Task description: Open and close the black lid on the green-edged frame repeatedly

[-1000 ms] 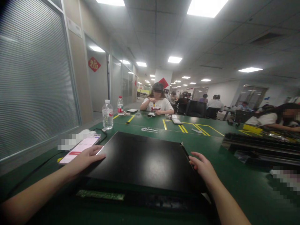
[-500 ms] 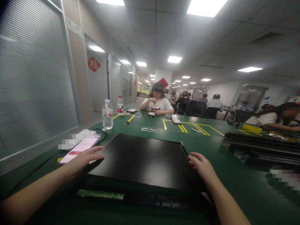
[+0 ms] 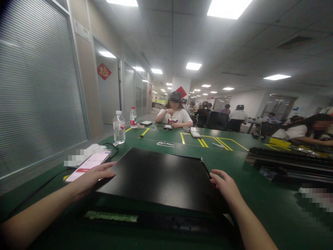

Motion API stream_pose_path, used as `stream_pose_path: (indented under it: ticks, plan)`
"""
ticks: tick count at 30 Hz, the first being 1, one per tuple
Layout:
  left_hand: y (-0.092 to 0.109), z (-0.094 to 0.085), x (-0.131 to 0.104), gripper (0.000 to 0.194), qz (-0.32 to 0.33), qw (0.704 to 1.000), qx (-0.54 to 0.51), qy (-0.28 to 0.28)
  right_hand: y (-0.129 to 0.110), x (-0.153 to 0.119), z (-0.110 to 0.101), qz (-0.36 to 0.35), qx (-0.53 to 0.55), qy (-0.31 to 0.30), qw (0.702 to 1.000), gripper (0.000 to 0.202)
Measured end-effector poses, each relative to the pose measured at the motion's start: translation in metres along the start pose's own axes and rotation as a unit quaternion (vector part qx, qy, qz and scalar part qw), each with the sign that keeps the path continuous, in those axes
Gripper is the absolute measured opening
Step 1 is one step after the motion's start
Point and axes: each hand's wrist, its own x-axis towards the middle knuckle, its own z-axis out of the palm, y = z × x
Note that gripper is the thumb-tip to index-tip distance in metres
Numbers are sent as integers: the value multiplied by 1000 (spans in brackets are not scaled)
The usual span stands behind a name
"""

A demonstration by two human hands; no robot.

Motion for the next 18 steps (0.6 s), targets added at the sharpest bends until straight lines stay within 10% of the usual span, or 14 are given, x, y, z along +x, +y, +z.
stream_pose_path:
  ticks: [18]
  plan:
    - [2, 2, -2, 43, 10, 1000, 5, 1, 4, 7, -2, -28, -44, 8, 999, 46]
